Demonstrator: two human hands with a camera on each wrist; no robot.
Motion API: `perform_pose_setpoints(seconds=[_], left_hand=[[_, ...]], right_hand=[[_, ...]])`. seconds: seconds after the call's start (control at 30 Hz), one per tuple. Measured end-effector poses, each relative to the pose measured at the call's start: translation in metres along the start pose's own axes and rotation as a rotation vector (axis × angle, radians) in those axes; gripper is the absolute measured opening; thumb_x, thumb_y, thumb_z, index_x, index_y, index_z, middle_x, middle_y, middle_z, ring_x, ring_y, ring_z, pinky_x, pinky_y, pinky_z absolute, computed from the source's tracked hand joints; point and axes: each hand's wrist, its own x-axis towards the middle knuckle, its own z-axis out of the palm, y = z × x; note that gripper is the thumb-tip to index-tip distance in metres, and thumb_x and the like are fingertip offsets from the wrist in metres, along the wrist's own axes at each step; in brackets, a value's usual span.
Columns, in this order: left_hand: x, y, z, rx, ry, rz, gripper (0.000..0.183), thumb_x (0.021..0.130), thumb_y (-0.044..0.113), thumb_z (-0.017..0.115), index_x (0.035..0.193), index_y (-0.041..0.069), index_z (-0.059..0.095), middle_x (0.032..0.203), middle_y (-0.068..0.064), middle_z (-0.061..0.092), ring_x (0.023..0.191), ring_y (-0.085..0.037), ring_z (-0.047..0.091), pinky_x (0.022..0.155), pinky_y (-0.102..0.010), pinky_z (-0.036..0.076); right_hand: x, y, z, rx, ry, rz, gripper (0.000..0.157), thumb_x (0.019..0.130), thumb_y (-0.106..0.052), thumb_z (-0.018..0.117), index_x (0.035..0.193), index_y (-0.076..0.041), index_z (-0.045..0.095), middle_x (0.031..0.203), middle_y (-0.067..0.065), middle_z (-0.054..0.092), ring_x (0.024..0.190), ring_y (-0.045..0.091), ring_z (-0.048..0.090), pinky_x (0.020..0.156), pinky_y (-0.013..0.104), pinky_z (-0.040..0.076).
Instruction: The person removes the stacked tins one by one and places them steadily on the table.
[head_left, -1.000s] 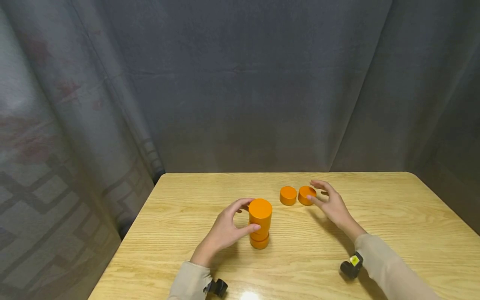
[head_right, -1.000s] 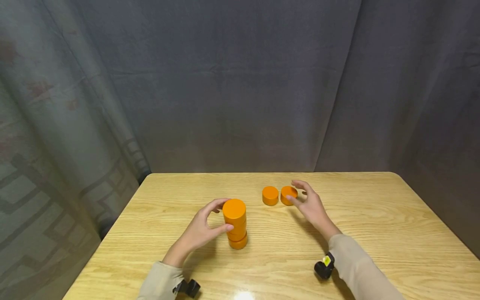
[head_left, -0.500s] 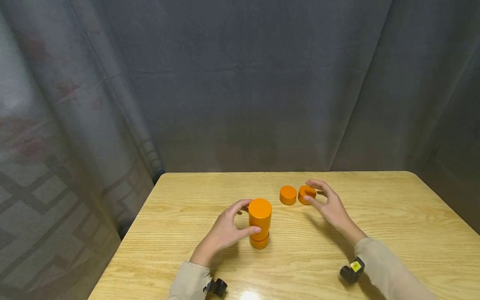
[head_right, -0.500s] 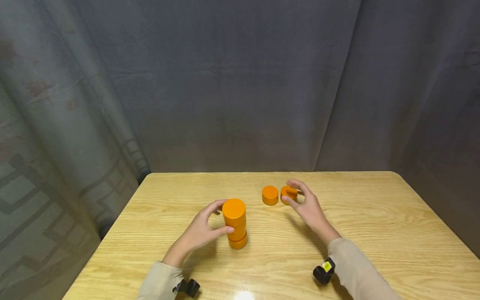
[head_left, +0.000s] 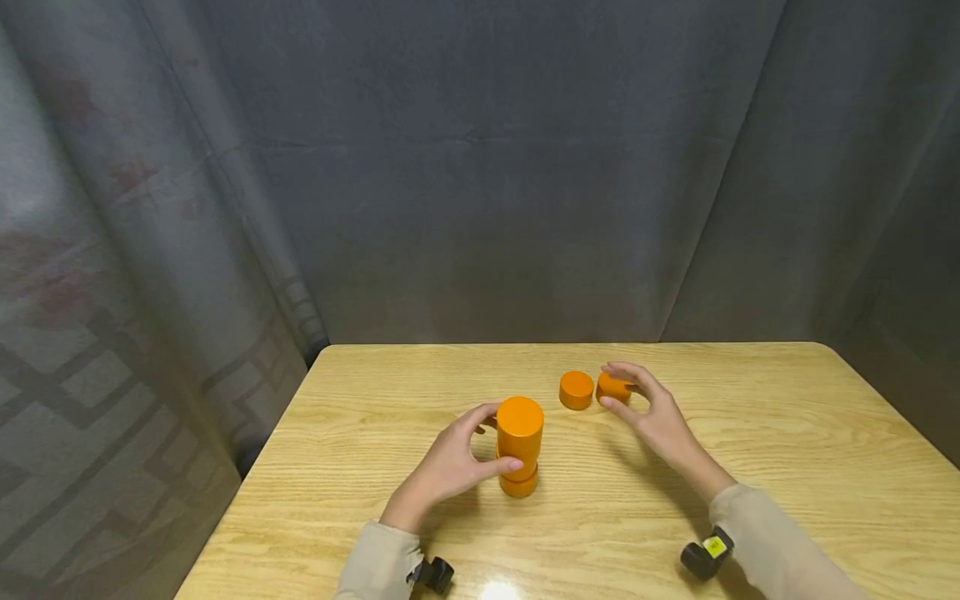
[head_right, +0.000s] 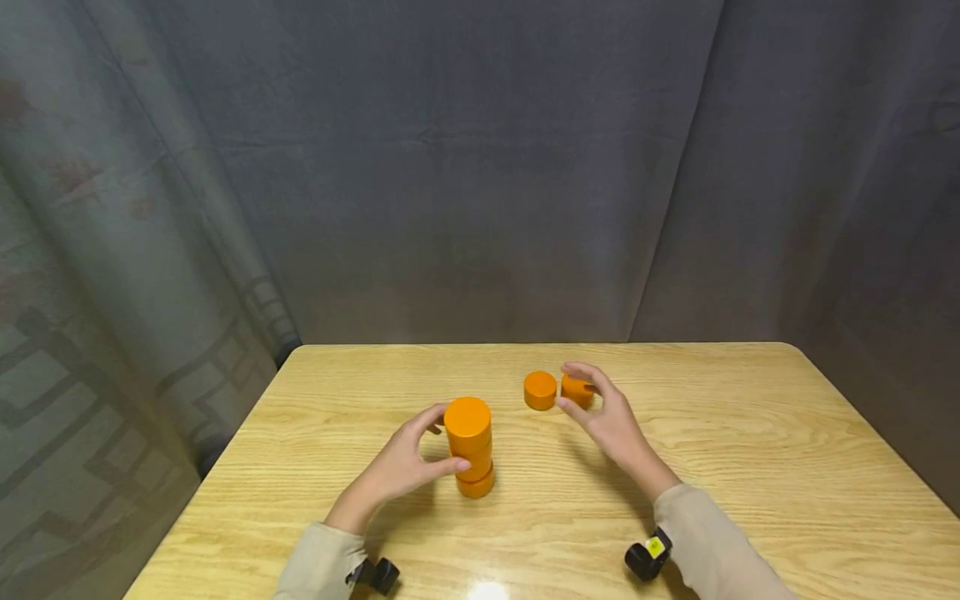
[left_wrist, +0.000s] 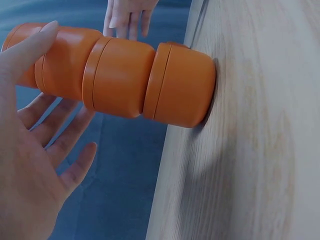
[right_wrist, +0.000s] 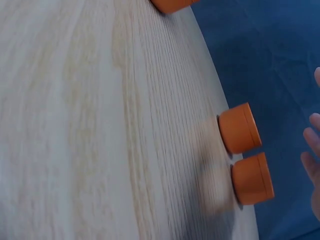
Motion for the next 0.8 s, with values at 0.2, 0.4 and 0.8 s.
perform_pose_setpoints(seconds=[0.2, 0.4, 0.8], left_hand=[[0.0, -0.002, 0.001, 0.007, 0.0, -0.002, 0.069, 0.081, 0.043, 0.081, 0.139, 0.02, 0.053, 0.123, 0.01, 0.06, 0.113, -0.013, 0.054, 0.099, -0.047, 0.045], [0.0, -0.003, 0.002, 0.012, -0.001, -0.007, 0.068, 0.081, 0.046, 0.08, 0.139, 0.021, 0.053, 0.122, 0.01, 0.06, 0.113, -0.013, 0.054, 0.099, -0.047, 0.045], [0.0, -0.005, 0.002, 0.002, -0.008, -0.023, 0.064, 0.082, 0.047, 0.079, 0.136, 0.023, 0.055, 0.119, 0.012, 0.06, 0.113, -0.014, 0.055, 0.099, -0.047, 0.045]], right_hand=[[-0.003, -0.004, 0.001, 0.016, -0.015, -0.019, 0.05, 0.089, -0.002, 0.072, 0.136, -0.004, 0.053, 0.135, 0.011, 0.058, 0.117, 0.005, 0.05, 0.098, 0.018, 0.039], [-0.006, -0.013, 0.003, 0.03, -0.028, -0.029, 0.051, 0.09, -0.005, 0.073, 0.136, -0.006, 0.053, 0.135, 0.013, 0.057, 0.117, 0.0, 0.05, 0.098, 0.014, 0.037], [-0.012, -0.031, 0.01, 0.099, -0.045, -0.099, 0.05, 0.087, 0.003, 0.072, 0.134, -0.005, 0.055, 0.133, 0.012, 0.059, 0.117, 0.007, 0.054, 0.097, 0.015, 0.039]])
